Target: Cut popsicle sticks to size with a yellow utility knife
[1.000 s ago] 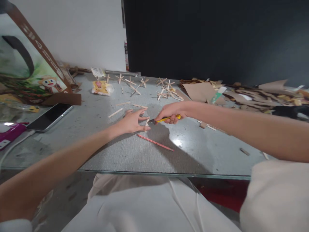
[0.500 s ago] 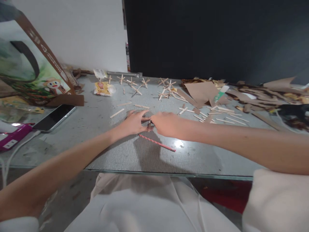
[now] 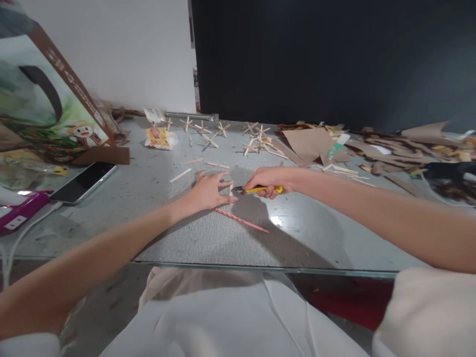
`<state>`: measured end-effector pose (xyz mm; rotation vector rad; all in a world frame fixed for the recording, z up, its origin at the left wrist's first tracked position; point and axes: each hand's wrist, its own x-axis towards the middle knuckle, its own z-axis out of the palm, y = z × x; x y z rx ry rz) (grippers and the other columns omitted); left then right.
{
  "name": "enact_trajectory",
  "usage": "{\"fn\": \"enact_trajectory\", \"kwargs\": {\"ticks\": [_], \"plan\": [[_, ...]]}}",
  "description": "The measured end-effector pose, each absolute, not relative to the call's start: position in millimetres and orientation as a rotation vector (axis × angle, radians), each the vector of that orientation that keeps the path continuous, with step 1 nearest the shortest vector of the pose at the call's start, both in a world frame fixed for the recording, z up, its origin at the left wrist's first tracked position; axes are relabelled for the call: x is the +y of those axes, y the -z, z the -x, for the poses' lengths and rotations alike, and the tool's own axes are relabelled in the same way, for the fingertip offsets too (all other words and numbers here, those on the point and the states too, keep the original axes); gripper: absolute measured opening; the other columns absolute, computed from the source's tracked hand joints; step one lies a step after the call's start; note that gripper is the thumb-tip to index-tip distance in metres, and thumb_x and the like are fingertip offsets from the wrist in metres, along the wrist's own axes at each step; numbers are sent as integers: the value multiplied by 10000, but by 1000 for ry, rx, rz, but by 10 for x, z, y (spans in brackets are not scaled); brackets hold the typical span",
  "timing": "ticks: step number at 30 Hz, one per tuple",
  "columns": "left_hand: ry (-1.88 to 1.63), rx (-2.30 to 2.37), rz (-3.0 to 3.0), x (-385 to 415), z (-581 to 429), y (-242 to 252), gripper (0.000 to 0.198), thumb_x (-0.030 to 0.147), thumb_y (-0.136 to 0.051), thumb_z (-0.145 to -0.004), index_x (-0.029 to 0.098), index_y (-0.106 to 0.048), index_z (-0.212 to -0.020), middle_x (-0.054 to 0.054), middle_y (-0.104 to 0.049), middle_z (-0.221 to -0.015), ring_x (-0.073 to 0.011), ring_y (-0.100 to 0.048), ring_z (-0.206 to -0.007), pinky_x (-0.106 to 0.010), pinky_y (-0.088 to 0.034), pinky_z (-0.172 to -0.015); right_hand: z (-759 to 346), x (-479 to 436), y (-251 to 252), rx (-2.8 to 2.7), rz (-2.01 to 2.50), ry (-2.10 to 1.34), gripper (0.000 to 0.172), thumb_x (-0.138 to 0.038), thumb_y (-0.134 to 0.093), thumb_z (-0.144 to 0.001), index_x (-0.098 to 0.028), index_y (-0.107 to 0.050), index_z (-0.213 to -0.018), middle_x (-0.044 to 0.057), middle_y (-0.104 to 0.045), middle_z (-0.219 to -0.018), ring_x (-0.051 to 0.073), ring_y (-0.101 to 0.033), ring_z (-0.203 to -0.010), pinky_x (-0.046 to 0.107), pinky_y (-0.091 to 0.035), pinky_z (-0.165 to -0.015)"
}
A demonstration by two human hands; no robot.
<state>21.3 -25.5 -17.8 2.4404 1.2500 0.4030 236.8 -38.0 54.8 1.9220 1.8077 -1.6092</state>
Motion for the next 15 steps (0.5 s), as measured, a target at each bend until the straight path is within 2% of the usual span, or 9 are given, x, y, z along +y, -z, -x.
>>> {"fn": "enact_trajectory", "kwargs": {"ticks": [3, 6, 9, 15], "plan": [[-408, 1247, -2441, -258, -209, 179, 893, 559, -745, -853, 187, -375, -1576, -113, -712, -1374, -301, -464, -1493, -534, -133, -1282, -2487, -357, -418, 1741, -1844, 1843, 322, -496, -644, -968, -192, -574, -889, -93, -393, -539, 40, -142, -400, 188, -155, -387], [-414, 1244, -2434, -256, -205, 187, 884, 559, -751, -850, 196, -386, -1569, -115, -708, -1379, -310, -460, -1494, -547, -132, -1282, -2508, -425, -366, 1860, -1861, 1812, 343, -516, -690, -934, -181, -615, -957, -81, -412, -546, 48, -173, -413, 237, -161, -402], [-416, 1241, -2427, -262, -200, 185, 864, 554, -747, -856, 201, -395, -1563, -124, -700, -1387, -313, -457, -1497, -559, -130, -1282, -2449, -519, -398, 2069, -1929, 1513, 326, -504, -678, -926, -182, -678, -978, -56, -454, -532, 70, -268, -395, 256, -207, -406], [-400, 1271, -2416, -277, -193, 160, 848, 553, -747, -852, 195, -409, -1543, -127, -698, -1389, -315, -470, -1488, -561, -122, -1284, -2269, -600, -505, 2308, -1816, 755, 333, -424, -499, -1010, -183, -721, -950, -3, -536, -517, 125, -454, -395, 254, -334, -441]]}}
